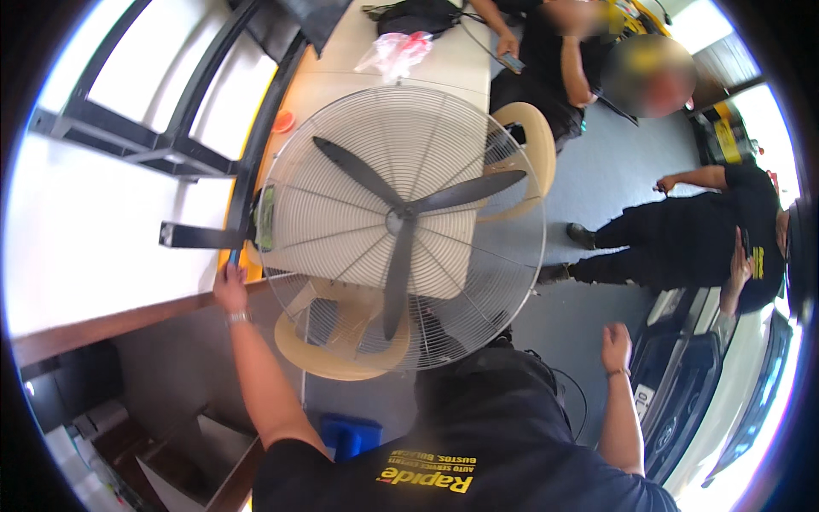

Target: The person assembles a large industrial fan by attaching the front wire cage to the fan body. They use a screwdriver to tighten multiple screws around the central hub, securing the cage in place. The task is performed in a workshop with a car and shelves visible in the background.

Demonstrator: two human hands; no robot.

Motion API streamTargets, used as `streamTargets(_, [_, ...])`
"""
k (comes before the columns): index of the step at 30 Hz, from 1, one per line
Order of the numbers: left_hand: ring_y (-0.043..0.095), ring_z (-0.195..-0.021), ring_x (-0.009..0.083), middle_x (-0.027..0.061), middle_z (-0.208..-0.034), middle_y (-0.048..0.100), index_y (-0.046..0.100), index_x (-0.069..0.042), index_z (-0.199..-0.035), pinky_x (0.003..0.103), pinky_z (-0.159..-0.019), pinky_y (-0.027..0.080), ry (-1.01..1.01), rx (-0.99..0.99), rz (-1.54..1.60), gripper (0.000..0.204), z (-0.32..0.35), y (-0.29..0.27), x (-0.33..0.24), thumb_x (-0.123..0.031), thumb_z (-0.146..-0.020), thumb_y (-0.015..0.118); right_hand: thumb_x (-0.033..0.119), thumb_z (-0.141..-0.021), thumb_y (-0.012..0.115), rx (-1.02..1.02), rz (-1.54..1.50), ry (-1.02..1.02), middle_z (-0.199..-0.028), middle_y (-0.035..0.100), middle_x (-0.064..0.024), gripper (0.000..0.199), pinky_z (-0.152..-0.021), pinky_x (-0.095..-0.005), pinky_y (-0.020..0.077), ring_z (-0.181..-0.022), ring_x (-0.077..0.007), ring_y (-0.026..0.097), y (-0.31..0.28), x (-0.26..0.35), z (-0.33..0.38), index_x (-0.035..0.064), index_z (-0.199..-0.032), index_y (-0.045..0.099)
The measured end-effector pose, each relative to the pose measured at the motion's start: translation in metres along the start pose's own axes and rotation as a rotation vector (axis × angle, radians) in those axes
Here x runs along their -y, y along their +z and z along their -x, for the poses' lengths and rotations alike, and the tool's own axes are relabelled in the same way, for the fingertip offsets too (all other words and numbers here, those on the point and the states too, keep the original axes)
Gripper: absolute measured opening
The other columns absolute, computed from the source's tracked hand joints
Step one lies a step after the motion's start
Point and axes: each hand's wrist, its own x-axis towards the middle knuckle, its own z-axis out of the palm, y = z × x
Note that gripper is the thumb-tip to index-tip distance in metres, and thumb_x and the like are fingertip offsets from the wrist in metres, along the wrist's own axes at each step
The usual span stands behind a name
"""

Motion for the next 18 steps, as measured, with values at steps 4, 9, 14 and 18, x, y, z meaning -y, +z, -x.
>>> streamTargets(4, [0.064, -0.098, 0.0203, 0.0143, -0.111, 0.063, 0.056, 0.009, -0.122, 0.035, -0.09, 0.053, 0.235, -0.011, -0.082, 0.035, 0.143, 0.02, -0.016, -0.017, -0.098, 0.056, 0.029, -0.094, 0.062, 0.412, -0.596, 0.089, -0.11, 0.068, -0.0134, 0.034, -0.086, -0.0367, 0.0518, -0.097, -0.0225, 0.066, 0.026, 0.161, -0.029, 0.0031, -0.115, 0.066])
streamTargets(9, [0.062, -0.101, 0.0172, 0.0111, -0.111, 0.066, 0.058, 0.0, -0.123, 0.034, -0.091, 0.049, 0.007, 0.605, 0.2, 0.033, 0.326, 0.111, -0.032, -0.012, -0.092, 0.064, 0.027, -0.097, 0.059, 0.906, -1.76, 0.274, -0.101, 0.068, -0.0098, 0.044, -0.085, -0.0385, 0.0502, -0.091, -0.0204, 0.063, 0.064, 0.304, -0.012, 0.0051, -0.134, 0.05])
streamTargets(14, [0.065, -0.096, 0.0222, 0.0098, -0.107, 0.069, 0.064, -0.001, -0.116, 0.035, -0.092, 0.049, 0.277, 1.217, -0.104, 0.03, 0.337, 0.193, -0.045, -0.013, -0.089, 0.068, 0.032, -0.094, 0.06, 0.403, -1.947, 0.815, -0.062, 0.038, 0.0029, 0.025, -0.058, -0.0326, 0.0416, -0.051, -0.0108, 0.038, 0.03, 0.264, -0.04, 0.0087, -0.102, 0.054])
streamTargets(18, [0.058, -0.107, 0.0364, 0.0211, -0.121, 0.059, 0.044, -0.003, -0.139, 0.045, -0.099, 0.045, 0.516, 0.489, -0.592, 0.066, 0.23, 0.301, -0.031, -0.019, -0.081, 0.071, 0.025, -0.098, 0.058, 0.038, -1.584, 0.548, -0.062, 0.039, 0.0054, 0.018, -0.047, -0.0242, 0.0373, -0.049, -0.0067, 0.037, -0.009, 0.145, -0.016, 0.0072, -0.099, 0.059])
